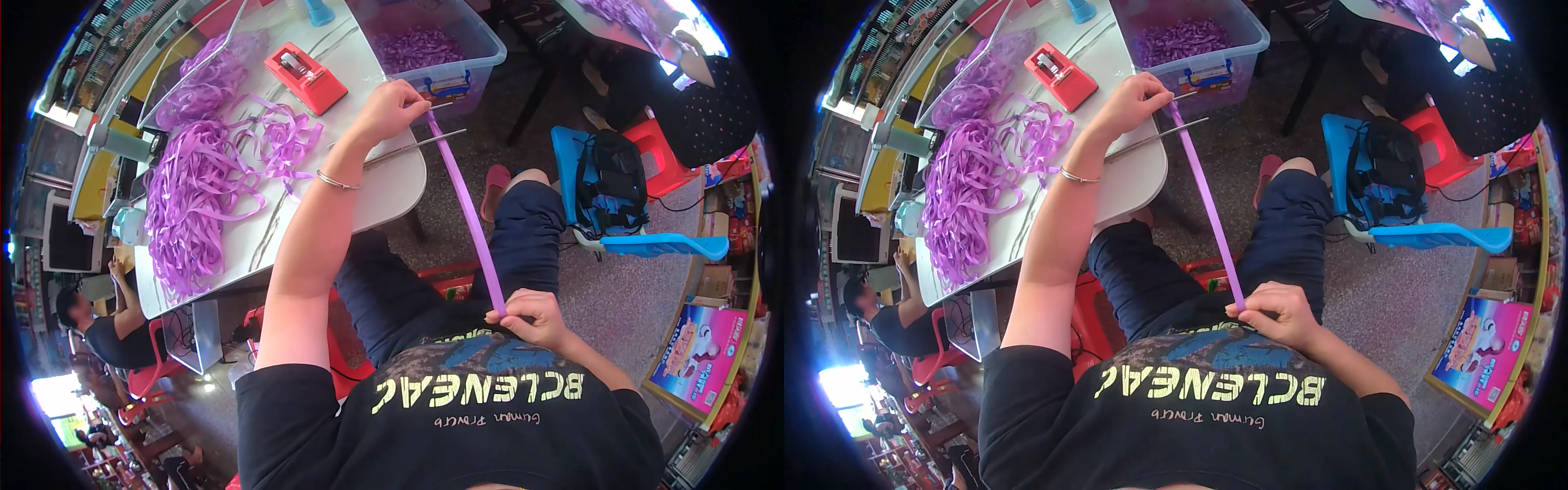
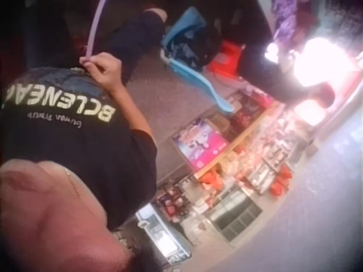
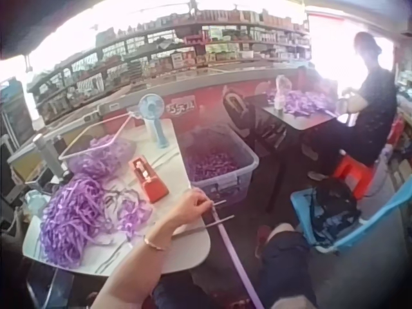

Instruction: Using a metal rod jig to wind purple ribbon into decorative bows.

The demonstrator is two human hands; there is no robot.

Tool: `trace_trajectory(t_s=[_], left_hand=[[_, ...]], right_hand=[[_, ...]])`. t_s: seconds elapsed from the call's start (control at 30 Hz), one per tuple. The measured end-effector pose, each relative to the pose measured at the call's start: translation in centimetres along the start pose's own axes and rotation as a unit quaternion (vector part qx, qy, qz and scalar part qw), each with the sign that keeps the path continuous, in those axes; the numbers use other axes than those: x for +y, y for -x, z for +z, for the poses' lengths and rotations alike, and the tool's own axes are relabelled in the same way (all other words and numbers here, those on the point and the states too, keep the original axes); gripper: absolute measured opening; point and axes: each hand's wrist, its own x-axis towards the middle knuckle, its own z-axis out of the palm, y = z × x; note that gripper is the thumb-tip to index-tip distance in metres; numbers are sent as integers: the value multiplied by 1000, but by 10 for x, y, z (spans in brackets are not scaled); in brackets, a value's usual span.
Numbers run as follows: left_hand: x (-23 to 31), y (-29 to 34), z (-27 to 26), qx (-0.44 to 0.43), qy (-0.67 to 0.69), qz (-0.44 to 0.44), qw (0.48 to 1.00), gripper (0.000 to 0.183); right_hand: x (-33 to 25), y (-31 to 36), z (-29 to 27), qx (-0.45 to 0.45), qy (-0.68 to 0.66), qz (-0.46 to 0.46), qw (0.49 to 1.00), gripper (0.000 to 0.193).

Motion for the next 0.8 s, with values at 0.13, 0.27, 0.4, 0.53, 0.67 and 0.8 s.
trace_trajectory(t_s=[0.13,0.27,0.4,0.53,0.67,0.8], left_hand=[[-2,0,0,-11,-14,13,1000,20],[-2,-3,1,-13,-8,17,1000,20],[-7,1,-4,-33,-27,3,999,20],[-6,-7,-1,-52,-24,15,998,21],[-4,-5,1,-16,4,56,998,19],[-6,1,-3,-36,-12,50,998,17]], right_hand=[[-19,-10,-20,-38,-2,-55,998,16],[-45,-33,-40,-86,11,-114,990,23],[-83,-95,-66,-117,53,-303,944,26],[-108,-180,-92,11,90,-364,927,36],[-86,-299,-128,94,95,-260,956,28],[-34,-404,-105,-26,-104,-105,989,33]])
